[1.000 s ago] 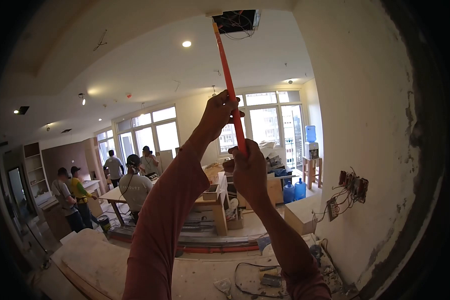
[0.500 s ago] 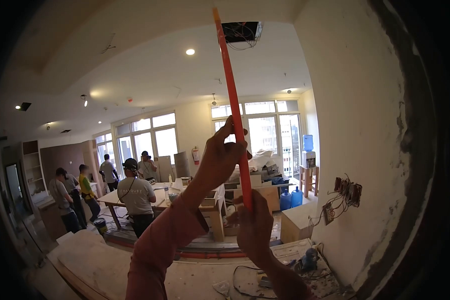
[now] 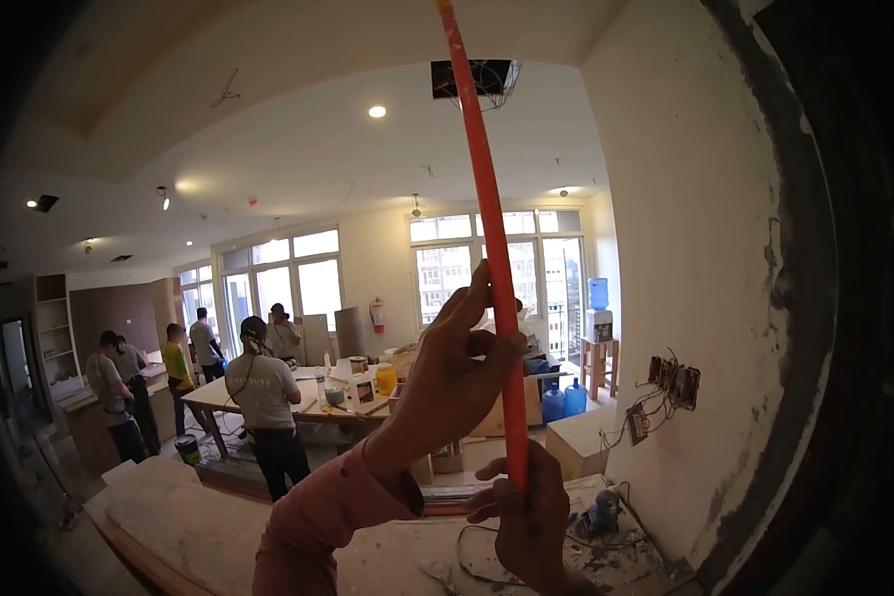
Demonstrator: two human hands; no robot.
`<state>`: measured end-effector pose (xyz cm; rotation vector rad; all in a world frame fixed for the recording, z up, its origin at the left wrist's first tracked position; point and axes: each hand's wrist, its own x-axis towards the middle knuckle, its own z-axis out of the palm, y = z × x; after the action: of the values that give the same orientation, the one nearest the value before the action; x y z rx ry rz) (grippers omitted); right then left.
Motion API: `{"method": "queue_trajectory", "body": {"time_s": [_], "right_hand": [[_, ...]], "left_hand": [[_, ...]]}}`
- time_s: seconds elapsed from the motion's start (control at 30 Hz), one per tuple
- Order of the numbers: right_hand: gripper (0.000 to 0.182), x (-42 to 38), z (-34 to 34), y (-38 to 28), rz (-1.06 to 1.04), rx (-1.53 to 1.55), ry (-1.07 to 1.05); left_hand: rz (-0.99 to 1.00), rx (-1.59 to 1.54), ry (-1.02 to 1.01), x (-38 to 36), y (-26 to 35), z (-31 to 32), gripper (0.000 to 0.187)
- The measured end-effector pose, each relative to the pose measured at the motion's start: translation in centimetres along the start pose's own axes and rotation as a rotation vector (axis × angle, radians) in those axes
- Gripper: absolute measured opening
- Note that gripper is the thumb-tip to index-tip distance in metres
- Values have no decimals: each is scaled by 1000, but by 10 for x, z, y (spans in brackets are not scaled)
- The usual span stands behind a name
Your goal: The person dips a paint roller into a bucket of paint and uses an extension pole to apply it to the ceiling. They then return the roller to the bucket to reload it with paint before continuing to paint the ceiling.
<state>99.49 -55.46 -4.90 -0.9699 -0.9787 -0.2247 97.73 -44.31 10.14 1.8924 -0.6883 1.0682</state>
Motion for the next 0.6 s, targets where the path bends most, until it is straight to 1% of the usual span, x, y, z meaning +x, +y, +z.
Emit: {"method": "queue_trajectory", "body": {"time_s": [0.07, 0.23, 0.33, 0.47, 0.6], "right_hand": [[36, -5, -3, 0, -3, -5, -1], [36, -5, -10, -9, -66, -60, 24], [38, 5, -15, -3, -25, -19, 41], [39, 16, -20, 2, -57, -60, 39], [37, 20, -23, -2, -26, -49, 28]], "left_hand": [[-22, -21, -8, -5, 4, 5, 70], [29, -1, -23, 2, -3, 13, 69], [42, 20, -17, 10, -9, 17, 68], [40, -22, -4, 20, -21, 20, 67], [18, 1, -8, 25, -20, 20, 65]]}}
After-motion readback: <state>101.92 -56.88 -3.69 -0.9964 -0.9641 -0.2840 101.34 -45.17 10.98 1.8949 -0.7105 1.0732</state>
